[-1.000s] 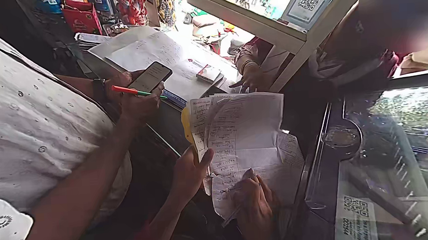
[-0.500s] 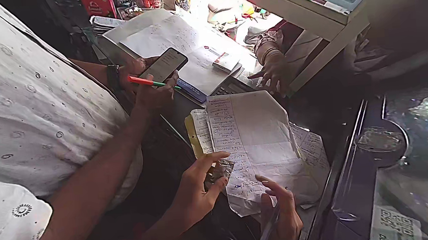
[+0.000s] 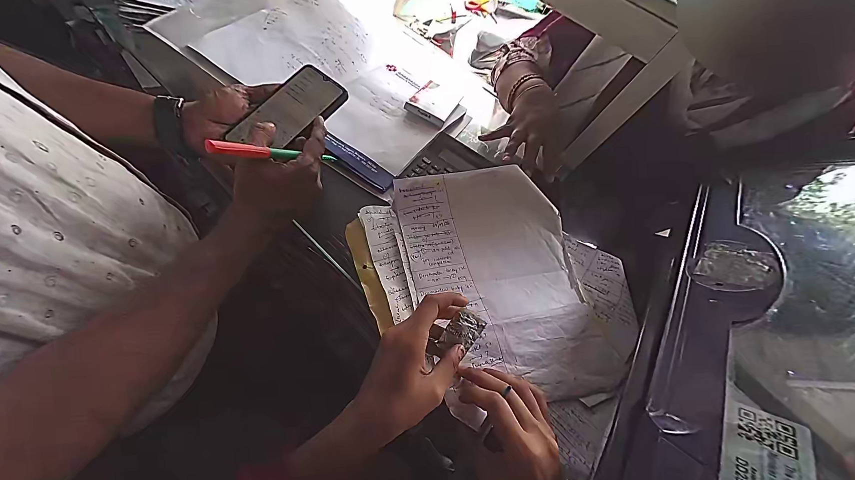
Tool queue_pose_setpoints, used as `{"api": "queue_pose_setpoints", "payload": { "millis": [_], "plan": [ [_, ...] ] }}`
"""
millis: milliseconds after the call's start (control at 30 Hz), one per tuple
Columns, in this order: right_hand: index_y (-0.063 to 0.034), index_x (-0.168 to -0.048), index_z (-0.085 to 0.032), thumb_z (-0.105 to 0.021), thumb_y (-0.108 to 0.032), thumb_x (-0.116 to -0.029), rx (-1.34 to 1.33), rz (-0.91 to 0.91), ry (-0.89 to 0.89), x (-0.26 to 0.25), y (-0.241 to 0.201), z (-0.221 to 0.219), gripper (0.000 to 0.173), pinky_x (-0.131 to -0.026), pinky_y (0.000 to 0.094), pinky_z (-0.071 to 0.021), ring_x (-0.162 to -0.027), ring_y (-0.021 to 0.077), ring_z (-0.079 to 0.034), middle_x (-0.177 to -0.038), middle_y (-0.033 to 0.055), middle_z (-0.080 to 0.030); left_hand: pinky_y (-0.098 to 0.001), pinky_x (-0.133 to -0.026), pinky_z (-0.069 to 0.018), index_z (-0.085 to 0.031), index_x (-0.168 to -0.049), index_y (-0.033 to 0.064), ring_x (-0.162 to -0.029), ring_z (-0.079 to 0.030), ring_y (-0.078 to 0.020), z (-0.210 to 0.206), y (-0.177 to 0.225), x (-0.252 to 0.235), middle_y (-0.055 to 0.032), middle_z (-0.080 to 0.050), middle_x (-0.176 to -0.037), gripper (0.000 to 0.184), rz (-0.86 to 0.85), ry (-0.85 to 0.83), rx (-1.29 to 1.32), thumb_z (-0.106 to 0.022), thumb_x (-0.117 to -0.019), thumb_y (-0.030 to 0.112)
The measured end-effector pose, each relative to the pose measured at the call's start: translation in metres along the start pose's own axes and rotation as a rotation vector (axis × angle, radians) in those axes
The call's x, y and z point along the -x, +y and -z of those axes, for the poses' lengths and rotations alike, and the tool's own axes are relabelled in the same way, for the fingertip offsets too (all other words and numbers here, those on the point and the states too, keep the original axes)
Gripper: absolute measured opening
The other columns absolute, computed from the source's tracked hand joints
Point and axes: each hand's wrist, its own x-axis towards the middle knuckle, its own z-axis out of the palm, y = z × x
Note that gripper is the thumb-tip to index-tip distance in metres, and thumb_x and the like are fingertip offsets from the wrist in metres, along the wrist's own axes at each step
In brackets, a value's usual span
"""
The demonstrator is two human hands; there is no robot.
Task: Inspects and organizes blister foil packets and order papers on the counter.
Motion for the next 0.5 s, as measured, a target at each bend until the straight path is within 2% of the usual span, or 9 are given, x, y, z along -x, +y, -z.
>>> {"api": "queue_pose_setpoints", "payload": {
  "millis": [67, 100, 133, 200, 267, 333, 500],
  "plan": [
    [-0.0164, -0.098, -0.064, -0.069, -0.048, -0.0930, -0.094, 0.002, 0.007, 0.000, 0.002, 0.003, 0.032, -0.104, 0.0286, -0.0394, -0.115, 0.0117, -0.063, -0.112, 0.0010, -0.075, -0.0203, -0.084, -0.0594, -0.055, -0.134, -0.0060, -0.096, -0.072, -0.0089, -0.001, -0.001, -0.001, -0.0156, -0.067, -0.121, 0.045, -0.003, 0.011, 0.024, -0.064, -0.0903, -0.002],
    [-0.0167, -0.098, -0.062, -0.066, -0.052, -0.0945, -0.149, 0.023, 0.013, 0.000, 0.001, 0.004, 0.036, -0.107, 0.0267, -0.0396, -0.118, 0.0098, -0.063, -0.111, -0.0008, -0.075, -0.0204, -0.083, -0.0595, -0.054, -0.135, -0.0058, -0.095, -0.072, -0.0088, -0.002, -0.002, -0.001, -0.0161, -0.067, -0.121, 0.046, -0.004, 0.015, 0.032, -0.064, -0.0904, -0.001],
    [-0.0163, -0.097, -0.061, -0.064, -0.050, -0.0972, -0.221, 0.060, 0.007, 0.001, 0.001, 0.006, 0.034, -0.107, 0.0245, -0.0416, -0.118, 0.0090, -0.062, -0.110, -0.0018, -0.074, -0.0202, -0.083, -0.0597, -0.054, -0.135, -0.0057, -0.095, -0.072, -0.0083, -0.002, -0.003, -0.002, -0.0162, -0.067, -0.121, 0.046, -0.002, 0.019, 0.033, -0.064, -0.0907, -0.001],
    [-0.0128, -0.095, -0.063, -0.063, -0.035, -0.1016, -0.435, 0.177, -0.075, 0.000, -0.002, 0.006, 0.024, -0.102, 0.0222, -0.0485, -0.113, 0.0111, -0.065, -0.104, 0.0010, -0.074, -0.0193, -0.081, -0.0597, -0.055, -0.135, -0.0056, -0.093, -0.072, -0.0072, -0.002, -0.004, -0.003, -0.0163, -0.066, -0.122, 0.045, 0.011, 0.020, 0.034, -0.064, -0.0914, 0.000],
    [-0.0069, -0.096, -0.068, -0.062, -0.020, -0.1026, -0.660, 0.307, -0.222, 0.000, -0.007, 0.000, 0.016, -0.098, 0.0248, -0.0528, -0.107, 0.0166, -0.069, -0.100, 0.0071, -0.075, -0.0194, -0.080, -0.0600, -0.055, -0.134, -0.0055, -0.093, -0.072, -0.0072, -0.001, -0.006, -0.004, -0.0161, -0.066, -0.123, 0.044, 0.028, 0.013, 0.041, -0.064, -0.0918, 0.001],
    [-0.0024, -0.101, -0.071, -0.061, -0.007, -0.1014, -0.841, 0.412, -0.332, 0.000, -0.015, -0.015, 0.011, -0.098, 0.0275, -0.0543, -0.107, 0.0207, -0.071, -0.105, 0.0124, -0.076, -0.0200, -0.079, -0.0608, -0.054, -0.135, -0.0051, -0.092, -0.072, -0.0073, 0.001, -0.008, -0.007, -0.0153, -0.066, -0.123, 0.044, 0.037, 0.008, 0.057, -0.065, -0.0918, 0.001],
    [0.0020, -0.121, -0.072, -0.052, 0.005, -0.1009, -1.100, 0.542, -0.572, -0.011, -0.047, -0.048, 0.028, -0.103, 0.0369, -0.0523, -0.117, 0.0311, -0.068, -0.127, 0.0191, -0.070, -0.0221, -0.077, -0.0622, -0.053, -0.136, -0.0021, -0.090, -0.073, -0.0076, 0.002, -0.017, -0.010, -0.0112, -0.067, -0.121, 0.047, 0.083, -0.005, 0.115, -0.066, -0.0915, 0.000]
  ]
}}
